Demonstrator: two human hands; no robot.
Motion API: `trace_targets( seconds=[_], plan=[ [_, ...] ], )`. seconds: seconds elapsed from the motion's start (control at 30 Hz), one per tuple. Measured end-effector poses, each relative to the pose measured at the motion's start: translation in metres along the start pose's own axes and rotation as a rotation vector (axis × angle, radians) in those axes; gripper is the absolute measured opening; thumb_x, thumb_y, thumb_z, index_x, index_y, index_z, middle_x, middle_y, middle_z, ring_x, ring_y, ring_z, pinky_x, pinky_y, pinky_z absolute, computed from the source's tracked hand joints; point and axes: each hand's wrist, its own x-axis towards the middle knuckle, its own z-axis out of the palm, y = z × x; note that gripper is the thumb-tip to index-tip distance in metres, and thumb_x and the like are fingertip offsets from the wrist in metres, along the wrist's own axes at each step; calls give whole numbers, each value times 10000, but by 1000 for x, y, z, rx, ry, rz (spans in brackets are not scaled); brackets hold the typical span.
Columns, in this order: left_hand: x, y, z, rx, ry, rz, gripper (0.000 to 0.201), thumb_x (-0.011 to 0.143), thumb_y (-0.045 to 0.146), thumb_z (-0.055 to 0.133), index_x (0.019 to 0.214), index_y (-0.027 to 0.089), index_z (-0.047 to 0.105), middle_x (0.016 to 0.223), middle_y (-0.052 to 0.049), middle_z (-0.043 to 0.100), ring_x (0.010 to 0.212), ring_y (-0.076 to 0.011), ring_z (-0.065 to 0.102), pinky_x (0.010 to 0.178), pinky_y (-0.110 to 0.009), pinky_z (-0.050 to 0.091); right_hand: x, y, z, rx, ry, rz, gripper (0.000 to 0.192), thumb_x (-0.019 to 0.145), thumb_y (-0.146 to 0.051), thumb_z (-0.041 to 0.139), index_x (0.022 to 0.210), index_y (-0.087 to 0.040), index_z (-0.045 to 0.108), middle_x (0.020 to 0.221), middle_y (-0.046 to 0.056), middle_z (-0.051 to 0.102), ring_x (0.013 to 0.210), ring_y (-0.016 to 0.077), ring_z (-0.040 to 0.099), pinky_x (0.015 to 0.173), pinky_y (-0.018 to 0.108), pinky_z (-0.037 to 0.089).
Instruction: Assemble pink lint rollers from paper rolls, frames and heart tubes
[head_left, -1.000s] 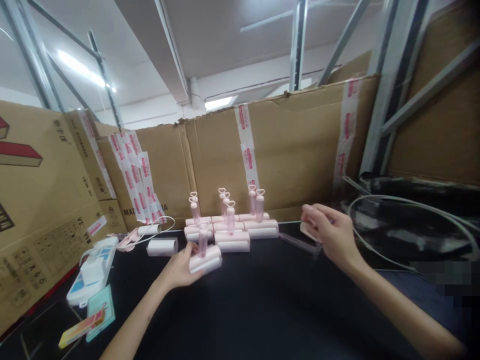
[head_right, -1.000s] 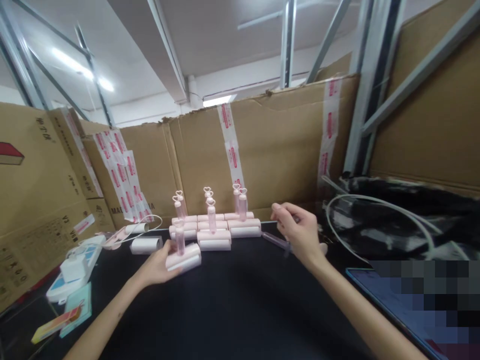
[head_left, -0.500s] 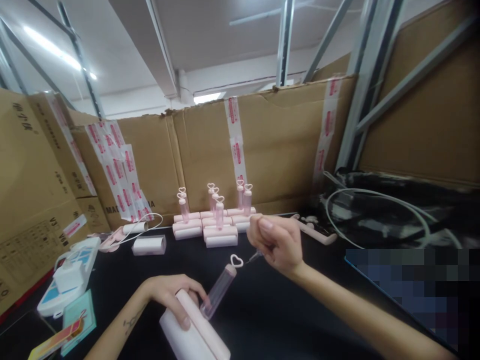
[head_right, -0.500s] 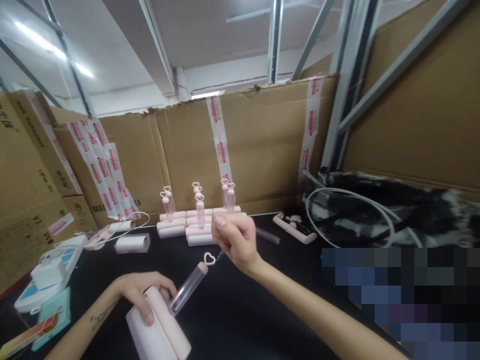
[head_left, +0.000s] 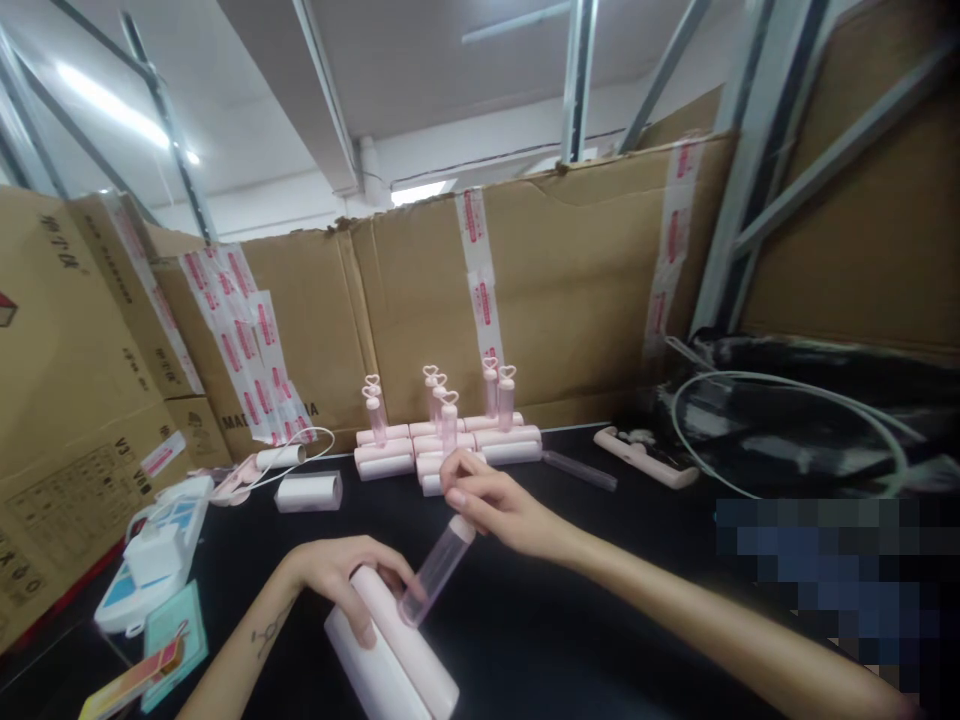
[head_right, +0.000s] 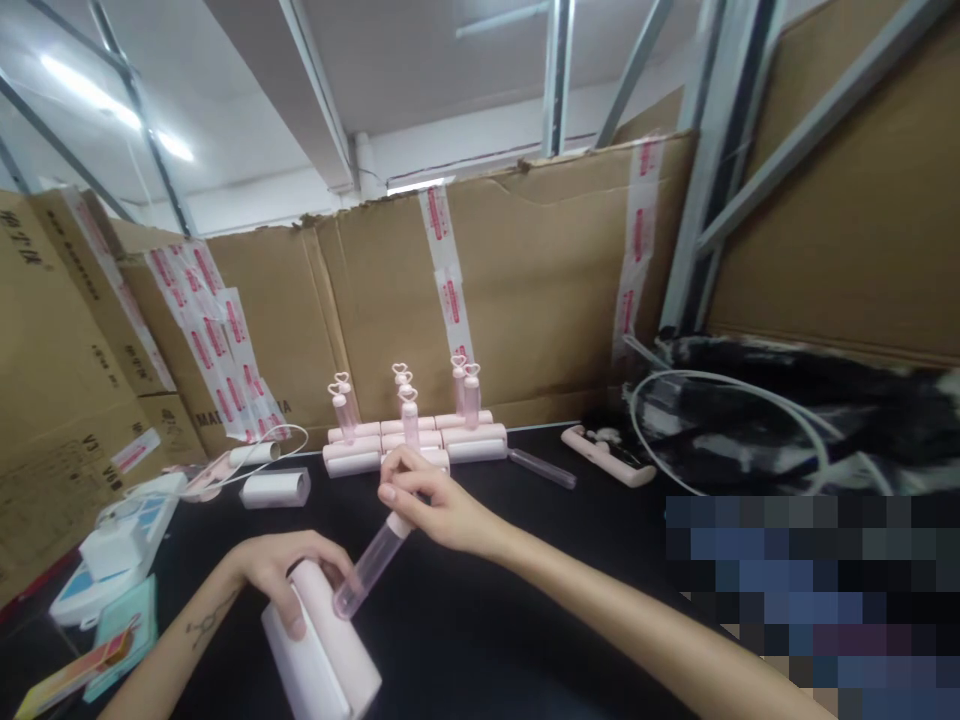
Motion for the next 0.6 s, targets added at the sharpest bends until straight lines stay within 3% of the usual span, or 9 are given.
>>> trace_targets(
  seconds=[0.1,0.27,0.4,0.5,0.6],
  plan=[
    [6,6,-13,75,36,-17,609,541,333,813,1097,175,620,997,-60,670,938,-238,608,851,-316,474,-9,8,-10,-13,-72,56,271,925,-370,411,739,-178,456,982,70,523,932,163,500,839,326,399],
    [23,11,-35,206,-1,-43,553,587,324,783,1102,206,620,1015,-42,661,951,-236,602,874,-330,463,-24,26,-23,-120,-44,188,228,933,-392,384,1014,-186,442,836,15,537,723,128,518,737,286,425],
    [30,21,-44,386,-29,-61,541,632,385,743,1130,228,599,1105,-48,622,1060,-252,546,957,-360,403,-31,36,-21,-181,-29,279,270,935,-413,367,926,-181,506,709,-18,512,654,124,487,666,257,400],
    [42,31,-32,615,216,-67,691,618,462,731,1235,242,510,1261,-73,526,1181,-278,442,1014,-383,332,-34,37,-11,-107,148,304,272,913,-422,421,875,-170,515,764,-3,530,710,130,492,680,251,395],
    [63,36,-1,719,458,-101,639,648,519,676,1179,198,520,1117,-93,610,1001,-270,559,879,-368,420,-37,32,0,61,249,344,259,865,-424,516,871,-165,508,782,-1,542,723,130,500,676,249,403]
  ],
)
